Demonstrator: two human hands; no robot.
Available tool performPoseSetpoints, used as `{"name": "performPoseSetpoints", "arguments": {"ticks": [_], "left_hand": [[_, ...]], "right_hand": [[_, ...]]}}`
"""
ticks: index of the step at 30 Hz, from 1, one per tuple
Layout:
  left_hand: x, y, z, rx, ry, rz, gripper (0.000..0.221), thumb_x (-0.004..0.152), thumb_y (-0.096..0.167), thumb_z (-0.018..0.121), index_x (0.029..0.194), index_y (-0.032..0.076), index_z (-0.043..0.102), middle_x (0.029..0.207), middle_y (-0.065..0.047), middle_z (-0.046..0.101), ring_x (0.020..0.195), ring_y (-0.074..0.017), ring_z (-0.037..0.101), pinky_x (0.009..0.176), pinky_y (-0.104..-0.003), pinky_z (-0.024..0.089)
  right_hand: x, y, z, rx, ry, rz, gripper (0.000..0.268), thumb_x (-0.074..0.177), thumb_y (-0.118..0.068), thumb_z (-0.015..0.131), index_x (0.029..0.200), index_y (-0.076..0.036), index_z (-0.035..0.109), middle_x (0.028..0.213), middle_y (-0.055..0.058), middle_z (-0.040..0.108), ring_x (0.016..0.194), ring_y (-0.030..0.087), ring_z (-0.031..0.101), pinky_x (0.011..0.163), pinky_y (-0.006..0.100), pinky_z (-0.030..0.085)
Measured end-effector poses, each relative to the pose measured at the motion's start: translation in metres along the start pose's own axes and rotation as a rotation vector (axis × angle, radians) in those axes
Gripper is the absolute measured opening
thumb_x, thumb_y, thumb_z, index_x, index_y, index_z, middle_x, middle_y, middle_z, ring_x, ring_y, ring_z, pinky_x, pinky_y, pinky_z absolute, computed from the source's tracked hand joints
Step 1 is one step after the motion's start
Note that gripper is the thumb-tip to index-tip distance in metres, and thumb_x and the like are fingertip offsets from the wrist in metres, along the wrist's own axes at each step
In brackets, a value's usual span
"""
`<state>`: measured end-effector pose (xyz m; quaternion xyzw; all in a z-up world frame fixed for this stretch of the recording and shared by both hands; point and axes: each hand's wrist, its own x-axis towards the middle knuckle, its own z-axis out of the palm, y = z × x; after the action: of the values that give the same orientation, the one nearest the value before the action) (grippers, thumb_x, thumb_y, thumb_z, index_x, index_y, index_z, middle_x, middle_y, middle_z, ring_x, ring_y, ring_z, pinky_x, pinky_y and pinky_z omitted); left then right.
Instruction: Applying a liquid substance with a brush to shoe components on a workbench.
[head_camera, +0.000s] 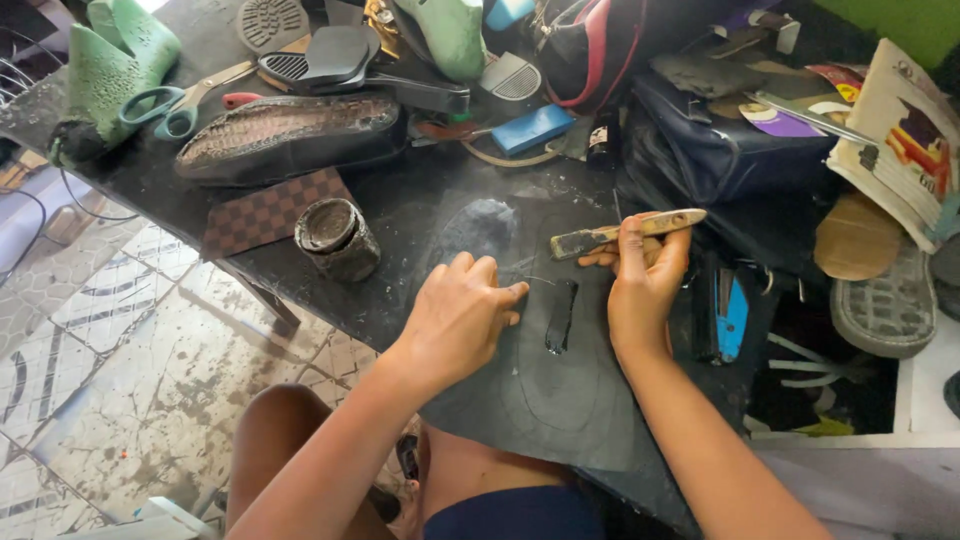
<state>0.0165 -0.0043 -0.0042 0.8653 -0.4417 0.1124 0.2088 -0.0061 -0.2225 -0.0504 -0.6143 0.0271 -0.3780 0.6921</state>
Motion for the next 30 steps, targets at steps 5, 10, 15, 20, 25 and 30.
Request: {"name": "performPoseSetpoints", "arguments": {"ticks": [5,10,15,20,25,30], "left_hand": [[0.009,-0.001,-0.008,-0.014,-0.085,-0.027,0.034,0.079,0.024,0.08,0.113,0.019,0.078,0.092,-0.01,0.062,0.091,-0.0303,0.057,0.073,-0.042,0.045],[0.018,0.001,-0.015,0.075,-0.197,-0.053,0.043,0.078,0.029,0.08,0.119,0.02,0.074,0.097,-0.011,0.063,0.097,-0.032,0.058,0.076,-0.045,0.046],[0.034,-0.023,-0.028,-0.193,0.029,0.043,0.082,0.081,0.022,0.08,0.151,0.004,0.043,0.095,-0.013,0.056,0.09,-0.0309,0.053,0.079,-0.043,0.045],[0.037,-0.005,-0.096,-0.41,0.497,0.048,0.064,0.097,0.01,0.078,0.154,0.004,0.049,0.086,-0.008,0.045,0.081,-0.0211,0.045,0.078,-0.033,0.042],[0.007,0.015,-0.1,-0.287,0.745,0.046,0.016,0.093,0.0,0.076,0.105,0.009,0.07,0.086,-0.005,0.059,0.071,-0.0186,0.049,0.064,-0.031,0.042],[-0.031,0.03,-0.043,-0.336,0.549,0.028,0.027,0.087,-0.006,0.062,0.108,0.007,0.073,0.087,-0.005,0.067,0.079,-0.0226,0.062,0.07,-0.036,0.051]], "right_hand": [[0.0,0.0,0.0,0.047,0.009,0.025,0.015,0.112,-0.016,0.053,0.117,-0.006,0.044,0.094,0.008,0.062,0.077,0.018,0.068,0.069,0.034,0.06],[0.001,0.0,0.0,0.052,0.012,0.018,0.014,0.112,-0.016,0.053,0.117,-0.006,0.044,0.094,0.008,0.062,0.077,0.018,0.068,0.068,0.035,0.06],[0.003,0.005,-0.002,0.068,0.048,0.019,0.013,0.111,-0.015,0.054,0.117,-0.007,0.045,0.095,0.007,0.061,0.078,0.018,0.068,0.068,0.036,0.061],[0.0,-0.001,-0.003,0.096,0.071,0.052,0.013,0.111,-0.014,0.054,0.117,-0.007,0.045,0.094,0.008,0.062,0.077,0.018,0.067,0.067,0.036,0.061],[0.001,-0.005,0.002,0.059,0.0,-0.02,0.014,0.112,-0.015,0.053,0.118,-0.006,0.043,0.095,0.008,0.062,0.078,0.018,0.068,0.069,0.035,0.061],[0.0,-0.001,-0.001,0.027,-0.028,-0.024,0.015,0.113,-0.016,0.052,0.119,-0.006,0.043,0.094,0.01,0.064,0.076,0.019,0.067,0.069,0.034,0.059]]}}
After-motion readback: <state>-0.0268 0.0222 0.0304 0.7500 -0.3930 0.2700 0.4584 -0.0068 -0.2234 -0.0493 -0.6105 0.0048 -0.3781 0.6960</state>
